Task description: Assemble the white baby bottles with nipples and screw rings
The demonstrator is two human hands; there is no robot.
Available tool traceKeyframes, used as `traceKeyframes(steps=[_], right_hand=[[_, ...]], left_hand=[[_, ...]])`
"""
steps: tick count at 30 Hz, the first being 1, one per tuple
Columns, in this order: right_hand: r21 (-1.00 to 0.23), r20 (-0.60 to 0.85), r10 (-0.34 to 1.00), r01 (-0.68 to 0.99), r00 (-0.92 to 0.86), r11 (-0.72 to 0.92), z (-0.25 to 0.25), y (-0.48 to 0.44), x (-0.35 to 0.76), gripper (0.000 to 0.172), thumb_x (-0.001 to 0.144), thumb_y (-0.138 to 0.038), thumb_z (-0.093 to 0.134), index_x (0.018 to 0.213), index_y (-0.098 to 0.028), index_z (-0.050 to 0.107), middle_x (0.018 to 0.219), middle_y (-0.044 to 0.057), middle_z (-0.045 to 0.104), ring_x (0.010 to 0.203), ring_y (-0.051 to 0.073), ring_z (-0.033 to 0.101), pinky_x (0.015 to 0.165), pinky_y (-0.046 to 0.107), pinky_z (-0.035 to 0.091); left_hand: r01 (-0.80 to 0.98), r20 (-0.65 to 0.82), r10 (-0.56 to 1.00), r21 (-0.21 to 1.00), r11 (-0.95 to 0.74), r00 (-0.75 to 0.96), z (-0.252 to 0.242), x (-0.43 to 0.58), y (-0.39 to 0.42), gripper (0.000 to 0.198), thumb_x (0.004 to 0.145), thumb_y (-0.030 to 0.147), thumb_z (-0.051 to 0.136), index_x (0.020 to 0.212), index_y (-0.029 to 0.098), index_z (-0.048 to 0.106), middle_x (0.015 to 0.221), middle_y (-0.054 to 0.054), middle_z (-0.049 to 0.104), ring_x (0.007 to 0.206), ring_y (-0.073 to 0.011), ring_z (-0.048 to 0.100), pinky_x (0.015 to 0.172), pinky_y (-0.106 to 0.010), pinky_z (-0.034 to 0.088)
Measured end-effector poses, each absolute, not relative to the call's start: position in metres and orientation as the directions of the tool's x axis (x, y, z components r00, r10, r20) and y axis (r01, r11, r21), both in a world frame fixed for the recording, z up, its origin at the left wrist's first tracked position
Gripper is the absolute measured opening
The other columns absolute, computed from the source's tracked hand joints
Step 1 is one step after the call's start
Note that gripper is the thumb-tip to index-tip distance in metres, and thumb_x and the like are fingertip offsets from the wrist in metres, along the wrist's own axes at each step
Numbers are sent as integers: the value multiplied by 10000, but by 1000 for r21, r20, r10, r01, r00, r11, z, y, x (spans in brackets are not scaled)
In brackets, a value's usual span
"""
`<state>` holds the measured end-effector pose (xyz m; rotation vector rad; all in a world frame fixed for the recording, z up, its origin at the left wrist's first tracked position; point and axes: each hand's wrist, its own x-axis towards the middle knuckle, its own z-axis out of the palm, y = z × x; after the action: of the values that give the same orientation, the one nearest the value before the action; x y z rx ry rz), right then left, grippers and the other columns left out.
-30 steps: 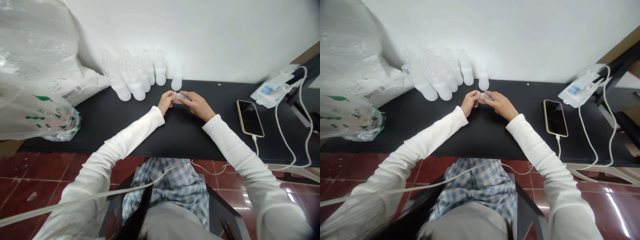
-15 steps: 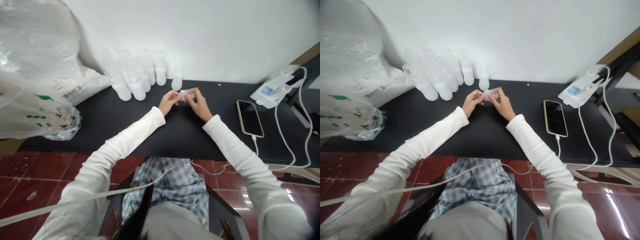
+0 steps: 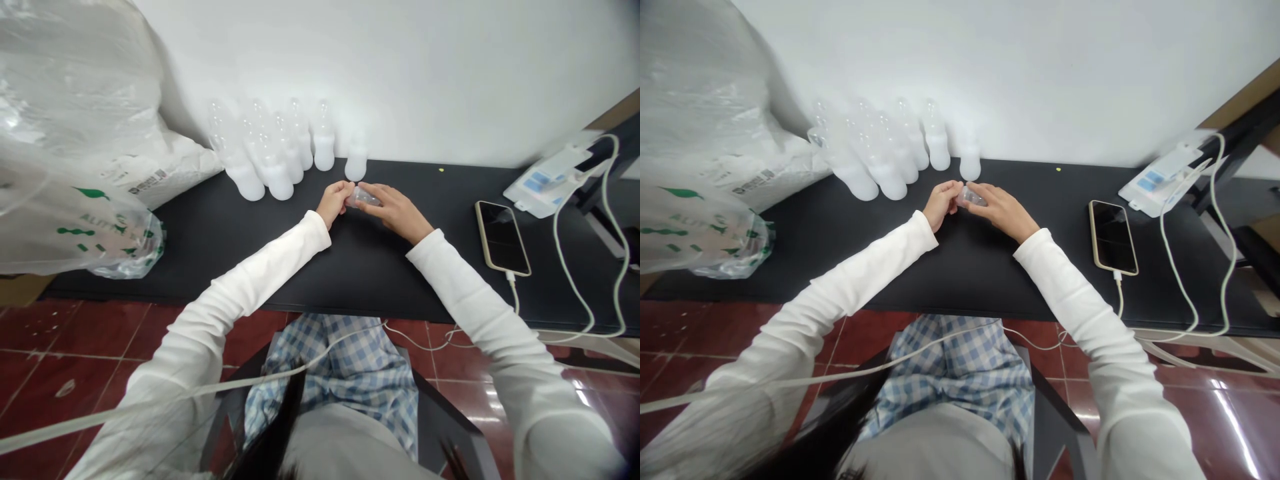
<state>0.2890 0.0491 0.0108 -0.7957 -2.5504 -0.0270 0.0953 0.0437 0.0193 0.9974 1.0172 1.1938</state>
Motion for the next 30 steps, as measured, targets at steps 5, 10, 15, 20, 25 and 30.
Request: traceKeyframes(steps=[5, 10, 15, 20, 25, 30], right_hand=[[-230, 531, 552, 517, -643, 824, 10, 45, 284, 332, 1012, -248, 429, 1284, -276, 616, 1453, 120, 592, 1335, 291, 563, 1085, 545, 496], [-583, 566, 774, 526, -283, 619, 5, 43, 277, 578, 960, -654, 485, 1315, -199, 519, 1246, 144, 647, 1053, 251, 665, 914, 440, 581], [-741, 385, 906, 526, -177, 417, 5, 43, 276, 583, 922, -752, 471, 1152, -229, 583, 746, 6, 649, 655, 183, 616, 705, 374, 580], [-603, 536, 791, 522, -294, 603, 3, 51, 280, 638, 866, -771, 551, 1181, -218, 597, 1082, 104, 725, 879, 238, 695, 849, 453, 609], [-624, 600, 748, 421, -283, 659, -3, 56, 282, 594, 862, -721, 612, 1193, -228, 575, 1219, 131, 693, 1171, 308, 678, 977, 520, 589], [-732, 540, 810, 347, -229, 587, -7, 50, 277, 609, 894, -725, 559, 1290, -266, 501, 1167, 101, 698, 1005, 248, 728, 877, 482, 633]], left_hand=[[-248, -64, 992, 965, 89, 110, 19, 94, 44, 355, 994, 185, 563, 640, 157, 555, 555, 37, 518, 508, -64, 466, 460, -202, 341], [-258, 25, 990, 966, 12, 138, 15, 97, 42, 185, 940, 98, 610, 766, 161, 614, 684, 28, 638, 666, -73, 592, 604, -181, 473], [-235, 78, 979, 972, -32, 190, 12, 96, 43, 120, 856, 100, 711, 820, 167, 619, 723, 32, 649, 711, -91, 609, 665, -212, 493], [-203, 115, 974, 976, -75, 196, 4, 91, 48, 145, 811, 131, 760, 834, 165, 622, 679, 50, 581, 656, -82, 554, 596, -197, 485], [-162, 298, 933, 950, -269, 202, -8, 90, 57, 253, 804, 361, 809, 895, 182, 655, 749, 30, 611, 722, -95, 582, 708, -231, 521], [-11, 434, 888, 899, -438, 148, -8, 92, 52, 533, 819, 716, 663, 907, 190, 649, 939, -27, 668, 880, -135, 628, 847, -273, 504]])
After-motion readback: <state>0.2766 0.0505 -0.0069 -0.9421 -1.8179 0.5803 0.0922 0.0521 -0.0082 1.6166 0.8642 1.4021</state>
